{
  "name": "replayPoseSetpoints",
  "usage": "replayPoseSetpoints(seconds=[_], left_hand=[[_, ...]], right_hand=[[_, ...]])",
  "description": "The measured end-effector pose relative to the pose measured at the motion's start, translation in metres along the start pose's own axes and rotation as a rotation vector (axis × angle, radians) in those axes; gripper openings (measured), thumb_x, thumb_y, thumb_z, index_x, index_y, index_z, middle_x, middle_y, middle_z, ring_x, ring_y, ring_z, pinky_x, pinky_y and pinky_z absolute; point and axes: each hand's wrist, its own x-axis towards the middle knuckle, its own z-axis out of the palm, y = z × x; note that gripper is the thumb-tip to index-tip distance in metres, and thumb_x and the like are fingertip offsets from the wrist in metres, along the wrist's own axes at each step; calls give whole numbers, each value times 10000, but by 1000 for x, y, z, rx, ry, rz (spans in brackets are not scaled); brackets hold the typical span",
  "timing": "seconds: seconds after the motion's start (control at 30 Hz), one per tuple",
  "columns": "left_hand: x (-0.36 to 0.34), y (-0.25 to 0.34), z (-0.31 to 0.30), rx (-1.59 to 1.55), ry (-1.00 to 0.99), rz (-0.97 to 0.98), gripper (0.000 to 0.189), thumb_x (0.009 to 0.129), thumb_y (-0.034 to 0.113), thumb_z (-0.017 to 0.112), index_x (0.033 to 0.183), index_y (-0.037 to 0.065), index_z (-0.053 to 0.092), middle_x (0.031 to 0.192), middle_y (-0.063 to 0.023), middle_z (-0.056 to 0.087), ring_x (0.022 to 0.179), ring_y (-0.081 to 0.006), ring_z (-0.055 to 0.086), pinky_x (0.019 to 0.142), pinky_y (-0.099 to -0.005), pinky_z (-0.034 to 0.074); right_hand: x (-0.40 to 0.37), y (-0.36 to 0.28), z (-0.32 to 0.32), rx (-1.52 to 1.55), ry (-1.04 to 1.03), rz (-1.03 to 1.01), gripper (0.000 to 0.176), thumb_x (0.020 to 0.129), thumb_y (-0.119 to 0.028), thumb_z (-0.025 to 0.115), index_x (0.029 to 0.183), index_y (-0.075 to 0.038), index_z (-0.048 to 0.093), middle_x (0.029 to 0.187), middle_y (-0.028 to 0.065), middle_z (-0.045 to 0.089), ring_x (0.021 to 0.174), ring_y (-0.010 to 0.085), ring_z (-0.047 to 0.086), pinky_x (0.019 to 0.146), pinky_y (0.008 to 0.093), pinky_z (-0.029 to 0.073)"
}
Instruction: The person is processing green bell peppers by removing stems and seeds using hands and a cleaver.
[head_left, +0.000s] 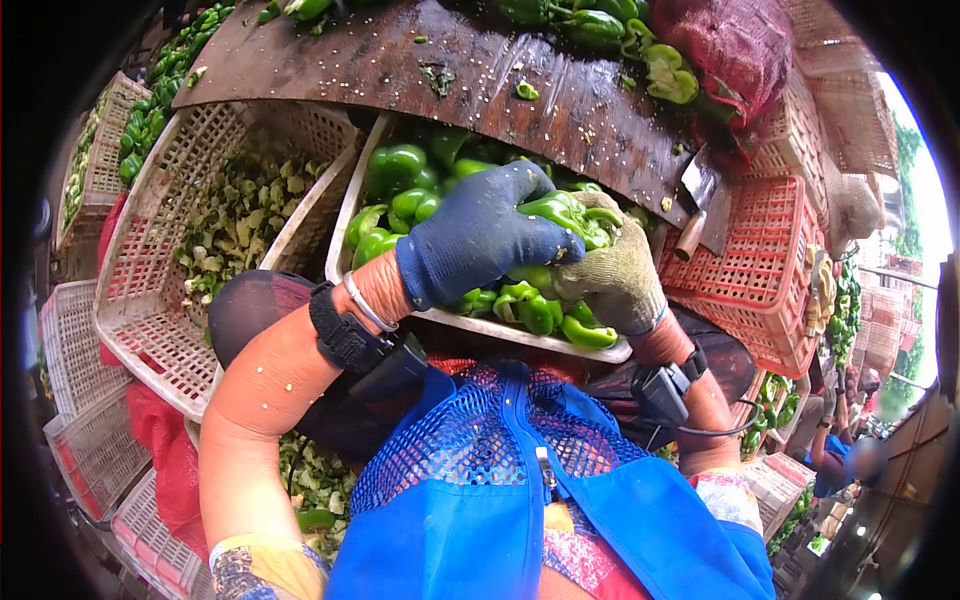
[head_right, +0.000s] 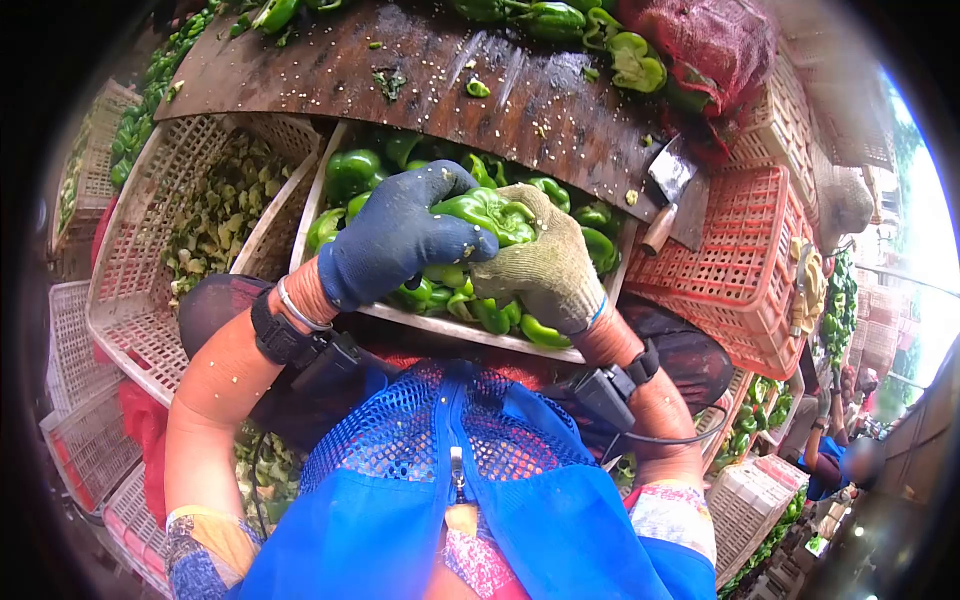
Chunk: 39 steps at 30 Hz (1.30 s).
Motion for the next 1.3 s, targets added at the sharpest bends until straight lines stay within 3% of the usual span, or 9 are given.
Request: replayPoseSetpoints(seconds=[0.07, 0.23, 0.33, 0.37, 0.47, 0.63, 0.73, 0.93, 1.3], left_hand=[[-1, -2, 0, -47, -81, -76, 496, 748, 304, 847, 1073, -28, 675, 945, -131, 708, 878, -166, 678, 801, -324, 542], [5, -46, -1, 396, -188, 719, 188, 839, 146, 711, 924, -21, 695, 937, -103, 704, 837, -146, 663, 764, -303, 546], [11, -30, -9, 136, -91, 140, 202, 842, 134, 710, 991, -2, 695, 933, -97, 707, 846, -142, 675, 758, -295, 550], [14, -16, -10, -8, 13, -143, 227, 839, 131, 714, 1029, 6, 695, 927, -91, 707, 855, -134, 679, 757, -288, 551], [23, -25, 0, 922, 146, 29, 490, 800, 226, 809, 1233, 59, 652, 1095, -173, 712, 934, -310, 717, 812, -414, 575], [32, -23, 11, 826, 85, 352, 672, 753, 245, 851, 1365, 110, 609, 1161, -204, 688, 1009, -370, 694, 867, -440, 568], [28, -18, 18, 394, -52, 338, 696, 751, 191, 821, 1404, 117, 592, 1098, -187, 704, 975, -363, 699, 860, -435, 565], [21, -20, 31, 621, -133, 434, 409, 811, 219, 731, 1207, 132, 670, 967, -148, 728, 881, -362, 715, 752, -460, 567], [30, -49, 33, 617, 272, 241, 350, 846, 168, 735, 1188, 93, 714, 1047, -172, 742, 919, -350, 731, 788, -420, 585]], right_hand=[[5, 7, -18, -268, -126, -81, 637, 642, -133, 881, 1215, -26, 625, 984, 29, 697, 879, 96, 623, 804, 283, 545], [10, 14, -54, -20, -464, 54, 694, 561, -194, 864, 1205, -31, 663, 1013, -3, 694, 929, 102, 619, 877, 269, 510], [11, 17, -85, -321, -379, 56, 623, 594, -176, 831, 1176, -17, 678, 1001, 5, 695, 867, 101, 631, 781, 278, 544], [6, 33, -94, 53, -216, 317, 567, 672, -144, 814, 1201, -7, 659, 1001, 26, 689, 826, 95, 639, 673, 269, 557], [1, 61, -107, 475, -167, 184, 547, 859, -156, 750, 1346, 20, 575, 1046, 27, 681, 826, 92, 648, 663, 257, 564], [-12, 51, -72, 535, -240, 167, 898, 848, -362, 810, 1531, 44, 390, 1135, 52, 664, 941, 126, 652, 828, 262, 550], [-9, 40, -55, 487, -287, 188, 771, 875, -348, 783, 1458, 22, 439, 1130, 71, 663, 933, 143, 657, 815, 273, 554], [-16, 48, -36, 457, -186, 331, 324, 962, -368, 686, 1097, -81, 625, 881, 89, 686, 671, 183, 662, 544, 292, 534], [-16, 32, 47, 874, 162, 305, 281, 1005, -441, 602, 1092, -175, 572, 836, 40, 614, 563, 210, 617, 408, 339, 484]])
